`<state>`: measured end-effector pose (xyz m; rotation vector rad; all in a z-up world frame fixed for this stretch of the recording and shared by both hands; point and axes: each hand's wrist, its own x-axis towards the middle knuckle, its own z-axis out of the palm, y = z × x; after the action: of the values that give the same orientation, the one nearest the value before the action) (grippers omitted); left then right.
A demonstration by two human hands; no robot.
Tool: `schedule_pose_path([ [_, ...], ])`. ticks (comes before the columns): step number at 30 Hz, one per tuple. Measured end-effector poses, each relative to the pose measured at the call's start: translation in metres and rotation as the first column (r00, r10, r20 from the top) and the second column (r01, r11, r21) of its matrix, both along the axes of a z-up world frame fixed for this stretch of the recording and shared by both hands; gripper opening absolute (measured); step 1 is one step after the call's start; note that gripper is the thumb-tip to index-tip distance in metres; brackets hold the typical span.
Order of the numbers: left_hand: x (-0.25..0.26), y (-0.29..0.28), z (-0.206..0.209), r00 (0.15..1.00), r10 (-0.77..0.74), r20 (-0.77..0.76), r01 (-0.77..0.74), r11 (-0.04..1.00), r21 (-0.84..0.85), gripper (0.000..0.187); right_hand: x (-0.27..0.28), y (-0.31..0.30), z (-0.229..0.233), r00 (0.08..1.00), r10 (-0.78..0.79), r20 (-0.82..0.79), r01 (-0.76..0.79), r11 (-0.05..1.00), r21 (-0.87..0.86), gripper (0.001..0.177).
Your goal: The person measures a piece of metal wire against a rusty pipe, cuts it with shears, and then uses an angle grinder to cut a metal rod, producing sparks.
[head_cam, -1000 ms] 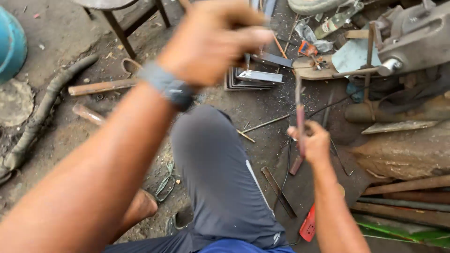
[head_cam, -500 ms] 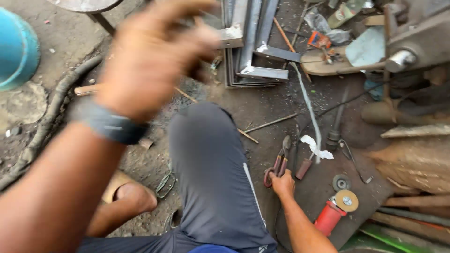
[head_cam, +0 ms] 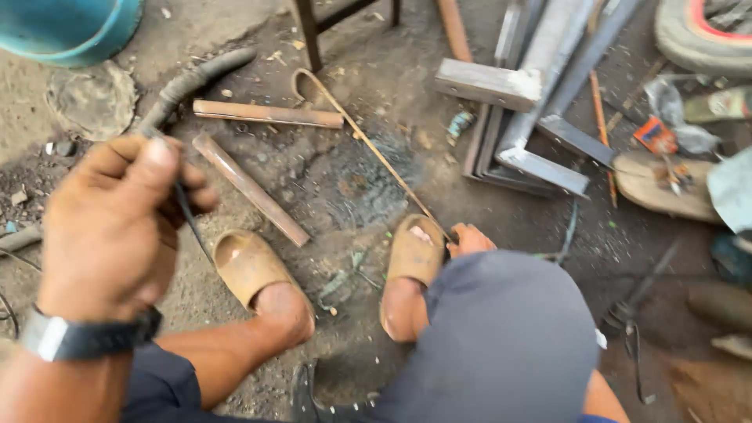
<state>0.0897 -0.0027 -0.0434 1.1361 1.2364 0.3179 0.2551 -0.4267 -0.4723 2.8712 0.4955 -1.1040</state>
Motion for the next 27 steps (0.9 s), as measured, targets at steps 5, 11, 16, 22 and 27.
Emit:
schedule_pose_path([
  [5, 0.002, 0.039, -0.026, 0.998, -0.049, 0.050, 0.050, 0.999, -0.015, 0.013, 0.016, 0.038, 0.023, 0.983, 0.117, -0.144, -0.126, 0.991, -0.053, 0.029],
  [11, 0.030, 0.067, -0.022, 0.996, -0.084, -0.008, 0.085, 0.995, 0.052, 0.017, 0.029, 0.024, 0.037, 0.930, -0.302, -0.208, 0.293, 0.953, -0.074, 0.016],
  [16, 0.032, 0.076, -0.004, 0.972, -0.235, 0.029, 0.222, 0.948, 0.229, 0.013, 0.034, 0.005, 0.079, 0.896, -0.428, -0.116, 0.441, 0.835, 0.329, 0.014],
  [22, 0.009, 0.069, -0.003, 0.951, -0.255, 0.175, 0.192, 0.930, 0.312, 0.011, -0.006, -0.057, 0.201, 0.883, -0.459, 0.095, 0.356, 0.789, 0.501, 0.010],
  [27, -0.011, 0.066, -0.011, 0.895, -0.122, 0.430, 0.044, 0.981, 0.187, 0.009, 0.005, -0.213, 0.258, 0.842, -0.380, 0.382, 0.251, 0.904, 0.345, 0.016],
])
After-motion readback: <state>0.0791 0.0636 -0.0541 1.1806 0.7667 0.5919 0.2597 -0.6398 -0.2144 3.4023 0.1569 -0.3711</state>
